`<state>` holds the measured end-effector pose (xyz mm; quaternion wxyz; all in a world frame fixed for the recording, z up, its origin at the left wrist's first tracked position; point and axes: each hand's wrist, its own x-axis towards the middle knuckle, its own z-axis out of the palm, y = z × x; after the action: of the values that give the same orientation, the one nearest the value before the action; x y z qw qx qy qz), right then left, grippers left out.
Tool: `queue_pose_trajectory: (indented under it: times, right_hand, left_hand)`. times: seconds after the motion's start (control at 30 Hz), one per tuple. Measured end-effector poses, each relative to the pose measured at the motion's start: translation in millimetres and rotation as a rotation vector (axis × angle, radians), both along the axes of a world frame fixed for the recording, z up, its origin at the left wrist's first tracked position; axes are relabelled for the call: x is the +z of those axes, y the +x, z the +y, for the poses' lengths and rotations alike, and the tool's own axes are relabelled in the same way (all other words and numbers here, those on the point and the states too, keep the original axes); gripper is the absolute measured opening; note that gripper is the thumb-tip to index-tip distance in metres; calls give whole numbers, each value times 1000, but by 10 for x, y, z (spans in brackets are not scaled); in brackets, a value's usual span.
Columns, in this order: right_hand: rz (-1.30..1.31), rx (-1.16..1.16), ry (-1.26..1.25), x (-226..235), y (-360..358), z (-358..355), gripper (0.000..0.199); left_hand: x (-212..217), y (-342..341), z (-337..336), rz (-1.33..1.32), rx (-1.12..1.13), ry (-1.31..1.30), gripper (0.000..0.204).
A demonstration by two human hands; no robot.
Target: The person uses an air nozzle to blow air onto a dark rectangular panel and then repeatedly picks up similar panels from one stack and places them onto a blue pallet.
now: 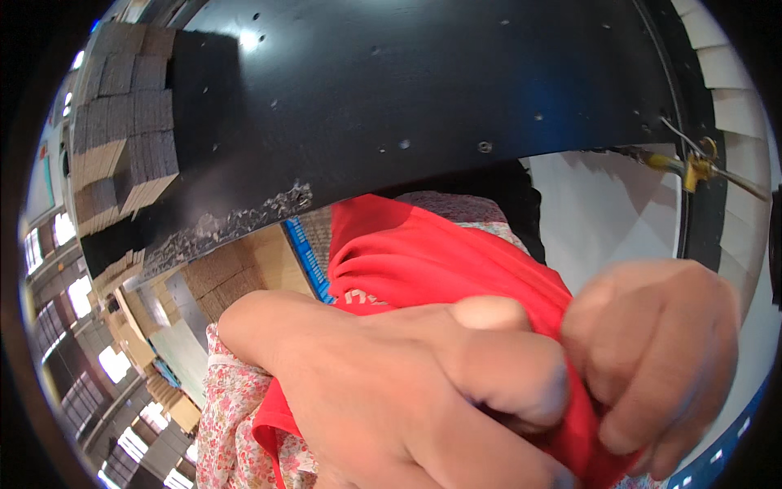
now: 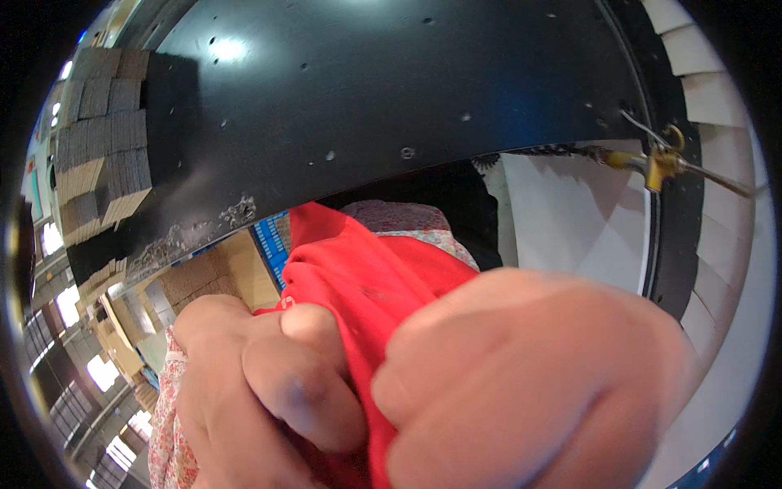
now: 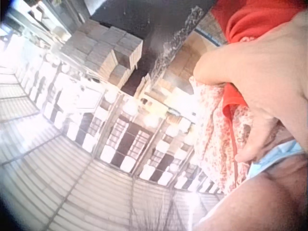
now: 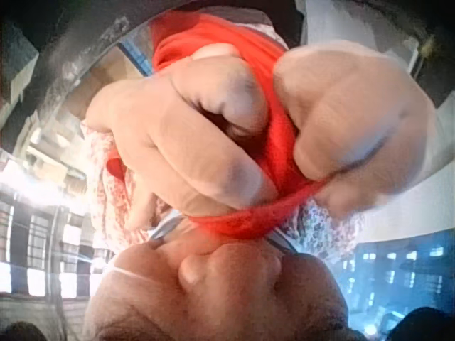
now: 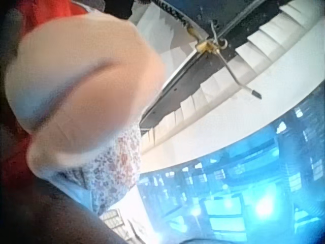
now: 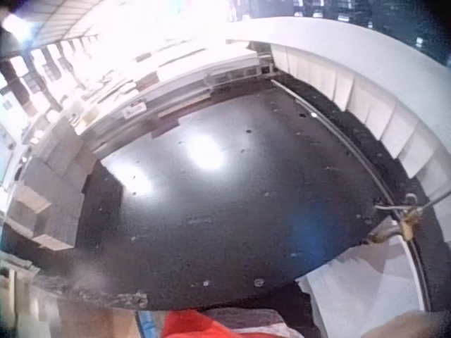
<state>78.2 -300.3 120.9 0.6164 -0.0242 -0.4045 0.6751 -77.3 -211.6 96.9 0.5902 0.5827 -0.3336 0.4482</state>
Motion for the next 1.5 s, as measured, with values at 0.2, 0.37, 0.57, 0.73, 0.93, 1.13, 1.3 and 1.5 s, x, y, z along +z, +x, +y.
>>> queue_pose_trajectory:
  times: [0.2, 0.37, 0.57, 0.73, 0.93, 1.13, 1.3, 1.5]
  right_hand:
    - [-104, -537, 38, -417, -16, -22, 27]
    - [-520, -874, -157, -500, 59, -148, 30]
    - [-1088, -1302, 24, -479, 95, -422, 39]
    - [-1128, -1088, 188, -395, -47, -497, 71]
    - [-1249, -777, -597, -1238, -234, -633, 77]
    - [-242, -953, -1594, -2789, 388, -948, 45]
    - [-676, -939, -1292, -2706, 372, -849, 39]
    - [-1748, -755, -355, -2214, -228, -376, 47]
  left_hand:
    - [-57, -114, 75, 379, -315, -466, 68]
    - [-108, -242, 61, 541, -672, -936, 138]
    - [-233, -112, 109, 525, -709, -973, 158]
    - [-171, -108, 57, 814, -594, -973, 144]
    - [-397, -57, 47, 1036, 44, 450, 119]
    - [-756, -551, 260, 1803, -310, 184, 68]
    - [-1878, -1374, 416, 1766, 680, 491, 55]
    - [-2760, -1902, 754, 1813, 1146, 684, 44]
